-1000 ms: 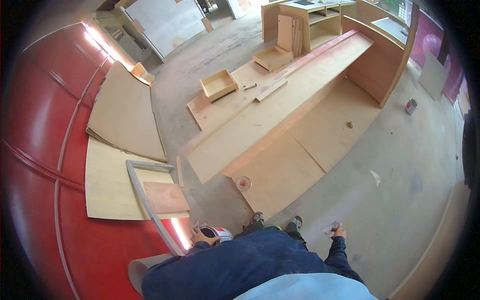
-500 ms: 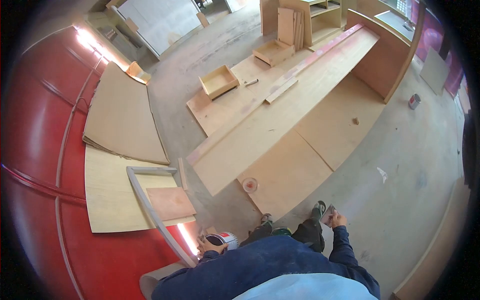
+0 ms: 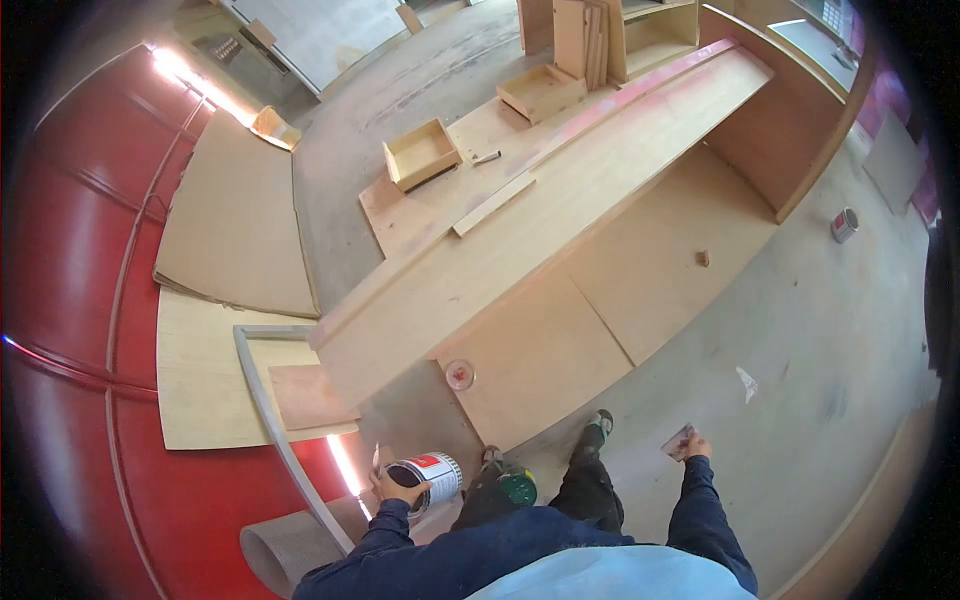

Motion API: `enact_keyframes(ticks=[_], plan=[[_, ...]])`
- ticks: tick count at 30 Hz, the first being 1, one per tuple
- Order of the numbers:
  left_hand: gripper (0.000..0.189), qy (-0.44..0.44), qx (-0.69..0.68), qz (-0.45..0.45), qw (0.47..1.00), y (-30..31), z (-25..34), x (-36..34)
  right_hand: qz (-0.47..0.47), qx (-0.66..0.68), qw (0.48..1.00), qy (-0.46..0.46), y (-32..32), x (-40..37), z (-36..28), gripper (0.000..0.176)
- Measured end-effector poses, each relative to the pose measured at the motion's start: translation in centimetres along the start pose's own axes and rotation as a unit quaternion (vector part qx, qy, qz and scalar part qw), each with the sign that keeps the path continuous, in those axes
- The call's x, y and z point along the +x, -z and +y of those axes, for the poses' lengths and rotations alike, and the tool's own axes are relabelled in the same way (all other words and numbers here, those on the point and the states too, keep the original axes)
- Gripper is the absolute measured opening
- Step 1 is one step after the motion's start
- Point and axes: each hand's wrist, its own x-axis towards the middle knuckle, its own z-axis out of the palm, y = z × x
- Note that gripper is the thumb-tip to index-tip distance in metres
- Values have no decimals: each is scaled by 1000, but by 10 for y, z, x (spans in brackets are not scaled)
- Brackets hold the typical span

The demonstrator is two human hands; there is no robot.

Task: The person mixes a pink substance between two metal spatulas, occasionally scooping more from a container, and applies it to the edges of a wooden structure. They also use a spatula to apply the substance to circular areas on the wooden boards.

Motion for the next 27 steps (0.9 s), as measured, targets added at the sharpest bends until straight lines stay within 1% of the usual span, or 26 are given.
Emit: enact_keyframes(ticks=[1,3,4,5,6,7,8,9,10,11,12,13,14,15,16,17,18,19,20,21,22,23,24,25,26,27], plan=[[135,-10,3,-12,1000,-11,5,2,-1,-1,1000,2,8,5,-4,64],[137,-30,12,-34,999,-26,17,2,54,163,983,-66,12,24,13,63],[138,-41,18,-46,998,-33,21,0,40,173,981,-83,14,29,18,61],[139,-51,26,-57,997,-37,24,-3,38,173,980,-86,15,25,14,61],[137,-43,43,-84,995,-32,41,-8,30,170,982,-83,13,21,7,63],[137,-72,78,-67,992,-60,32,6,23,166,983,-80,11,16,-1,65],[136,-118,65,-79,988,-82,21,22,21,167,982,-84,1,14,2,65],[136,-164,51,-92,981,-94,17,32,32,126,990,-55,-17,16,12,64],[136,-165,53,-94,980,-97,21,34,42,84,995,-26,-27,17,18,64],[135,-174,39,-106,978,-102,28,34,41,82,995,-30,-33,9,16,64],[135,-182,25,-118,976,-108,38,34,25,56,998,14,-45,-2,8,64],[135,-178,28,-123,976,-105,55,28,8,28,998,58,-50,-8,3,64],[133,-208,51,-97,972,-77,91,7,1,23,998,52,-62,-6,2,64],[131,-235,80,-75,966,-56,117,-11,-9,50,998,40,-89,-4,9,64],[129,-212,122,-107,964,-51,131,-21,-19,76,996,29,-106,-12,20,64],[128,-198,153,-125,960,-51,147,-14,-20,78,996,31,-113,-23,7,64],[124,-236,82,-153,956,-124,102,31,-70,131,989,-4,-122,-32,-17,65],[123,-274,48,-142,950,-144,98,42,-123,178,975,-43,-127,-40,-31,66],[122,-273,54,-142,950,-146,111,44,-122,172,977,-32,-153,-37,-28,65],[122,-271,62,-143,950,-150,122,46,-121,166,978,-24,-168,-42,-40,65],[122,-272,61,-140,950,-155,136,52,-131,170,977,3,-178,-48,-48,64],[120,-282,59,-141,947,-163,147,60,-152,178,972,3,-187,-52,-62,62],[119,-290,60,-145,944,-178,147,66,-147,162,975,26,-199,-49,-75,62],[112,-310,45,-146,938,-195,152,75,-144,144,978,44,-208,-52,-83,62],[109,-342,58,-127,929,-202,164,84,-138,150,978,45,-226,-39,-96,62],[106,-370,68,-109,920,-211,173,90,-115,176,975,69,-247,-24,-105,62]])
